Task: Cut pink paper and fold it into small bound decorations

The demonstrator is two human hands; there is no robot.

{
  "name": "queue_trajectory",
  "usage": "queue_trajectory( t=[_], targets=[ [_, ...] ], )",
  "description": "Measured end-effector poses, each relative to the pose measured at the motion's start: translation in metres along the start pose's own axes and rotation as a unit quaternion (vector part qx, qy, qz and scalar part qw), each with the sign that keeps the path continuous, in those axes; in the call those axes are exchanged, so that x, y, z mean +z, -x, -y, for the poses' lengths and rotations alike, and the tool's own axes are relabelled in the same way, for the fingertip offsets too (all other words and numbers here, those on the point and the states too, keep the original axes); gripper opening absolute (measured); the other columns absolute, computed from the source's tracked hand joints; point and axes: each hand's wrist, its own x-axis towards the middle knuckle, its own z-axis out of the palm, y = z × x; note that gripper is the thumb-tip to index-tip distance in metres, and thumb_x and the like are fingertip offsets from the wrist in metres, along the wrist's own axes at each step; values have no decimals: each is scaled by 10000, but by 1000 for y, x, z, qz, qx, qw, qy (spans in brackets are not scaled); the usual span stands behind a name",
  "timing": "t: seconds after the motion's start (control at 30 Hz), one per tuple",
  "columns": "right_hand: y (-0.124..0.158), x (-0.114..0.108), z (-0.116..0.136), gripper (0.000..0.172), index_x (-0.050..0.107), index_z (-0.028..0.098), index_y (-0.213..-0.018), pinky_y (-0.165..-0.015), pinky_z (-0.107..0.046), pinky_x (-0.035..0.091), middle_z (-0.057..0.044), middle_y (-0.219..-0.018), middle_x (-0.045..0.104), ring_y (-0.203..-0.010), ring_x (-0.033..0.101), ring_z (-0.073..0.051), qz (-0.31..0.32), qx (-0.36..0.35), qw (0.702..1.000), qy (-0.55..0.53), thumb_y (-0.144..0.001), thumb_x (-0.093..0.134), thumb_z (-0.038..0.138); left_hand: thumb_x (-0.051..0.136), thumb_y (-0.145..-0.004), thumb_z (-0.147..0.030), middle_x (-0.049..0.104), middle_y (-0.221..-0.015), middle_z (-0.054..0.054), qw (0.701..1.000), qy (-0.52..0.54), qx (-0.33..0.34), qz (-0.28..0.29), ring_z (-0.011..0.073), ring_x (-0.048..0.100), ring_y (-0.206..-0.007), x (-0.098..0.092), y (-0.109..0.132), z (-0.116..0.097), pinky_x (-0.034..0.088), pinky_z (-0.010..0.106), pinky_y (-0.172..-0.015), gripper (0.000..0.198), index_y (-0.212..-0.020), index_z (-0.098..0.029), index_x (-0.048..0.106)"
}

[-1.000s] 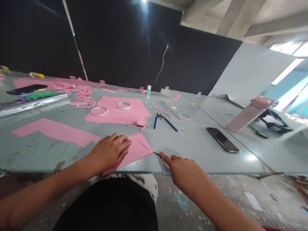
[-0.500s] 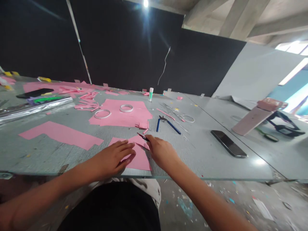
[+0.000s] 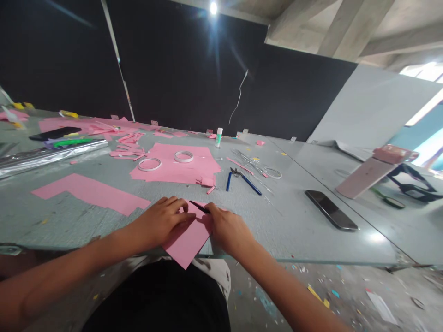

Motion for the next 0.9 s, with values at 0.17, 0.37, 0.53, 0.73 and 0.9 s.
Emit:
queue_trajectory(
  t=[0.17,0.37,0.53,0.73,0.9],
  targets=[
    [-2,-5,-8,297,511,184,-1148,-512,-243,254,-59,-769,682,-655,628,-175,-9,48,998,41,-934,317,256,396,-926,-248,624,-1025,65,999,47,1,-27,190,546,-953,-1,11,1,395,342,-812,275,-980,-213,664],
    [8,-15,-29,328,515,164,-1153,-518,-254,316,-101,-915,681,-731,655,-210,-5,135,981,138,-896,314,132,404,-919,-277,628,-1129,48,998,61,1,-11,190,550,-1009,-6,14,-3,392,347,-867,273,-1025,-212,648],
    [19,-22,-13,354,526,196,-1194,-598,-265,440,-105,-1102,629,-789,650,-189,-133,80,984,86,-904,328,151,507,-858,-362,592,-1025,67,998,53,-26,27,223,536,-958,-11,9,-9,398,371,-831,299,-1113,-275,636],
    [27,-7,10,342,527,207,-1214,-729,-262,496,-73,-966,672,-842,639,-158,-138,-120,971,-151,-923,348,223,603,-771,-431,540,-1224,81,992,113,-49,33,260,466,-1142,-8,0,-2,350,413,-958,415,-1142,-245,599],
    [23,7,7,396,514,215,-1247,-806,-276,489,-69,-1085,664,-936,628,-143,-40,-152,973,-169,-893,345,158,410,-894,-323,642,-1070,59,980,175,-69,59,201,556,-1005,-4,-12,28,394,340,-892,316,-1130,-224,595]
  ],
)
